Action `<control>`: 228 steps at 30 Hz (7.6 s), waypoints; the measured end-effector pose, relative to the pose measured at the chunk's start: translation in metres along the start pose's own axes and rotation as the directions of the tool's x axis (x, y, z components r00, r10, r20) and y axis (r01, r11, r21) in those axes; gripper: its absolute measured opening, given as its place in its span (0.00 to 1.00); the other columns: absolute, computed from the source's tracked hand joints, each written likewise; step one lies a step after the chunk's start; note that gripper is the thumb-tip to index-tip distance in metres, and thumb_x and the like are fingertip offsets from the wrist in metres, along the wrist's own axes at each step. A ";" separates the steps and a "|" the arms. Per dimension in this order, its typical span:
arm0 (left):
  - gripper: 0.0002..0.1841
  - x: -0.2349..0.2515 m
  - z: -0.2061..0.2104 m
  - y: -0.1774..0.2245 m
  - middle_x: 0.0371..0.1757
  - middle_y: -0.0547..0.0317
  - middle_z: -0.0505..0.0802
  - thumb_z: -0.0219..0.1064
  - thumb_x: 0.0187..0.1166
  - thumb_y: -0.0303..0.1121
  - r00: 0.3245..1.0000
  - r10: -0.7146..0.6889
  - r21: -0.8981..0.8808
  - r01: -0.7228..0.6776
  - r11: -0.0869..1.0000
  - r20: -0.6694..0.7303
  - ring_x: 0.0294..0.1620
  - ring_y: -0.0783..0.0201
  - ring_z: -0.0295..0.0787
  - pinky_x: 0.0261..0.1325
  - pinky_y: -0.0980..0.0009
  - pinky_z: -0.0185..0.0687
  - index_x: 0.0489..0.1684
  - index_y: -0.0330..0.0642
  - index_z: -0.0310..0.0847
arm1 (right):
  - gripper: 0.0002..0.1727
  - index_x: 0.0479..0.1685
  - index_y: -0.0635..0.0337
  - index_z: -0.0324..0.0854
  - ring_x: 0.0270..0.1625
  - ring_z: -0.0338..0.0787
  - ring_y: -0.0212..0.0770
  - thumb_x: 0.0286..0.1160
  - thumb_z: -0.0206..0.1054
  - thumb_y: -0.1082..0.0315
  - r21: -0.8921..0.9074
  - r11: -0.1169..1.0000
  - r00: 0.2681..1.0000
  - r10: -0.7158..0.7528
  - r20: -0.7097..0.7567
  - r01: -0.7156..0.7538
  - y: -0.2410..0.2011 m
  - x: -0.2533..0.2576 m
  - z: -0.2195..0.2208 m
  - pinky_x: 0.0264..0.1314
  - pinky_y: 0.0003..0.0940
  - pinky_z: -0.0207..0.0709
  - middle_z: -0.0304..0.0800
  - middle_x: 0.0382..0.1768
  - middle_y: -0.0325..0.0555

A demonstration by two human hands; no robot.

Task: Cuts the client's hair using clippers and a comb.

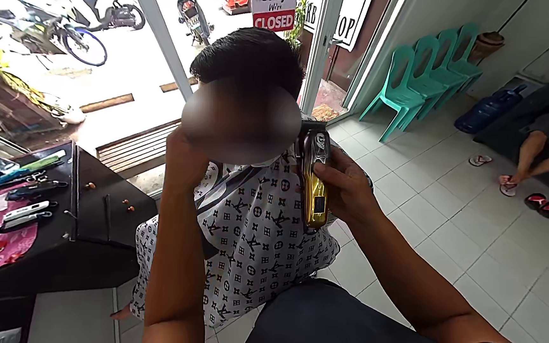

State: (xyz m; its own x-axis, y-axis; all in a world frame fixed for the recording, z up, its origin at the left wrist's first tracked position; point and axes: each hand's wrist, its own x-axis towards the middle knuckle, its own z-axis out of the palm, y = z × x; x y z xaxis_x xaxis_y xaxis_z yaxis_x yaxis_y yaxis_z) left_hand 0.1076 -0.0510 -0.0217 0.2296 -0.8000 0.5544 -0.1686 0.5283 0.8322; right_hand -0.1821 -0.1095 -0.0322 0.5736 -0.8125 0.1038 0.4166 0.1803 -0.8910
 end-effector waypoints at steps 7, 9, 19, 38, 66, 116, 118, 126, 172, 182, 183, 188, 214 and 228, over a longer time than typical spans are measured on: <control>0.09 0.008 -0.025 0.005 0.41 0.68 0.96 0.74 0.75 0.28 0.990 -0.140 0.298 0.143 0.944 -0.032 0.40 0.72 0.96 0.48 0.72 0.95 0.47 0.44 0.80 | 0.30 0.73 0.57 0.72 0.53 0.95 0.54 0.71 0.76 0.63 0.010 1.000 1.000 0.009 -0.025 -0.008 -0.011 -0.012 -0.048 0.51 0.52 0.93 0.89 0.55 0.58; 0.09 0.010 -0.005 0.014 0.40 0.70 0.97 0.74 0.75 0.27 0.994 -0.097 0.235 0.108 0.966 -0.059 0.39 0.71 0.97 0.48 0.71 0.95 0.45 0.46 0.79 | 0.29 0.71 0.56 0.73 0.53 0.95 0.54 0.70 0.76 0.64 0.032 0.999 1.000 0.016 -0.021 -0.015 -0.014 -0.007 -0.059 0.50 0.52 0.93 0.90 0.55 0.57; 0.10 0.005 0.049 0.037 0.34 0.68 0.95 0.74 0.74 0.27 0.887 -0.235 0.373 0.390 0.842 -0.398 0.33 0.72 0.95 0.42 0.73 0.94 0.43 0.44 0.76 | 0.34 0.71 0.58 0.73 0.53 0.96 0.52 0.65 0.82 0.58 0.087 0.989 0.967 0.098 0.237 -0.122 -0.046 0.048 -0.157 0.47 0.49 0.94 0.92 0.53 0.54; 0.18 0.039 0.157 0.054 0.41 0.61 0.94 0.73 0.74 0.27 0.764 -0.099 0.479 0.494 0.726 -0.637 0.37 0.67 0.96 0.46 0.67 0.95 0.54 0.42 0.68 | 0.43 0.76 0.66 0.72 0.52 0.90 0.27 0.59 0.83 0.55 -0.561 0.721 0.831 -0.037 0.555 0.406 -0.037 0.165 -0.246 0.48 0.20 0.86 0.86 0.65 0.49; 0.20 -0.001 0.367 -0.075 0.25 0.71 0.82 0.55 0.73 0.24 -0.198 0.191 0.069 0.499 0.864 -0.961 0.22 0.75 0.82 0.30 0.77 0.83 0.66 0.37 0.63 | 0.45 0.79 0.65 0.59 0.54 0.90 0.23 0.60 0.81 0.62 -0.201 0.950 0.384 0.098 0.918 0.238 -0.026 0.412 -0.264 0.55 0.26 0.88 0.87 0.60 0.33; 0.10 0.062 0.433 -0.211 0.20 0.80 0.80 0.51 0.93 0.35 -0.112 0.615 0.456 0.571 0.682 -0.780 0.18 0.83 0.74 0.26 0.86 0.74 0.54 0.46 0.77 | 0.28 0.76 0.65 0.66 0.49 0.92 0.48 0.77 0.68 0.71 -0.438 0.746 -0.093 0.457 0.884 -0.501 0.033 0.314 -0.148 0.51 0.45 0.89 0.87 0.53 0.56; 0.10 0.062 0.433 -0.211 0.20 0.79 0.80 0.51 0.93 0.35 -0.111 0.611 0.455 0.567 0.687 -0.784 0.18 0.83 0.74 0.26 0.86 0.74 0.54 0.46 0.78 | 0.27 0.75 0.64 0.67 0.49 0.92 0.48 0.77 0.68 0.71 -0.442 0.732 -0.097 0.464 0.881 -0.519 0.034 0.315 -0.147 0.49 0.45 0.89 0.87 0.53 0.56; 0.09 0.062 0.433 -0.212 0.20 0.79 0.79 0.53 0.93 0.36 -0.116 0.605 0.459 0.544 0.702 -0.788 0.18 0.82 0.74 0.26 0.86 0.74 0.54 0.47 0.78 | 0.31 0.77 0.65 0.64 0.51 0.92 0.47 0.74 0.71 0.73 -0.381 0.774 -0.037 0.422 0.906 -0.505 0.031 0.313 -0.145 0.53 0.44 0.89 0.86 0.56 0.56; 0.09 0.066 0.434 -0.211 0.19 0.79 0.79 0.51 0.92 0.33 -0.109 0.607 0.444 0.583 0.680 -0.787 0.18 0.83 0.73 0.26 0.86 0.74 0.54 0.45 0.78 | 0.20 0.69 0.65 0.73 0.45 0.93 0.45 0.80 0.66 0.70 -0.471 0.740 -0.195 0.433 0.880 -0.480 0.034 0.351 -0.141 0.49 0.43 0.90 0.89 0.49 0.54; 0.09 0.066 0.433 -0.212 0.19 0.79 0.79 0.51 0.92 0.33 -0.112 0.613 0.435 0.605 0.667 -0.782 0.18 0.83 0.74 0.26 0.86 0.74 0.54 0.44 0.77 | 0.21 0.69 0.66 0.72 0.45 0.94 0.47 0.79 0.65 0.69 -0.454 0.760 -0.260 0.373 0.891 -0.465 0.043 0.374 -0.135 0.48 0.44 0.91 0.90 0.50 0.54; 0.09 0.065 0.433 -0.213 0.19 0.79 0.79 0.51 0.92 0.33 -0.112 0.616 0.436 0.608 0.663 -0.780 0.18 0.82 0.74 0.26 0.86 0.73 0.54 0.44 0.77 | 0.22 0.69 0.66 0.72 0.46 0.94 0.48 0.79 0.66 0.68 -0.450 0.763 -0.269 0.363 0.892 -0.463 0.045 0.376 -0.135 0.49 0.45 0.91 0.90 0.50 0.55; 0.13 0.066 0.433 -0.211 0.18 0.78 0.79 0.45 0.94 0.32 -0.121 0.613 0.433 0.602 0.671 -0.781 0.17 0.82 0.74 0.24 0.85 0.74 0.53 0.43 0.77 | 0.19 0.67 0.65 0.74 0.44 0.94 0.44 0.80 0.63 0.68 -0.479 0.761 -0.339 0.353 0.872 -0.437 0.044 0.390 -0.127 0.48 0.42 0.91 0.91 0.48 0.52; 0.04 0.145 0.318 -0.120 0.43 0.57 0.97 0.62 0.87 0.27 -0.135 0.365 0.218 0.598 0.771 -0.921 0.38 0.68 0.97 0.39 0.75 0.91 0.46 0.43 0.70 | 0.21 0.66 0.62 0.66 0.19 0.85 0.32 0.78 0.60 0.62 -0.438 0.731 -0.178 0.409 0.895 -0.523 0.039 0.449 -0.213 0.23 0.24 0.83 0.93 0.40 0.46; 0.11 0.105 0.392 -0.183 0.40 0.61 0.95 0.55 0.86 0.25 -0.323 0.420 0.264 0.429 0.864 -0.848 0.38 0.67 0.95 0.44 0.72 0.91 0.61 0.48 0.67 | 0.31 0.77 0.62 0.69 0.48 0.92 0.47 0.73 0.72 0.64 -0.435 0.862 -0.310 0.352 0.883 -0.261 0.035 0.411 -0.151 0.50 0.44 0.90 0.87 0.56 0.54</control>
State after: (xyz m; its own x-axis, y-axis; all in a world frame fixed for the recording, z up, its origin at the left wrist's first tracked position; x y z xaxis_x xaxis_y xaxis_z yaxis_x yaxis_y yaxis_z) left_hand -0.2129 -0.3433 -0.1212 0.6681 0.7216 0.1817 -0.3000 0.0378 0.9532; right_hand -0.0377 -0.5210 -0.0874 0.5920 0.8047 0.0442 -0.0975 0.1259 -0.9872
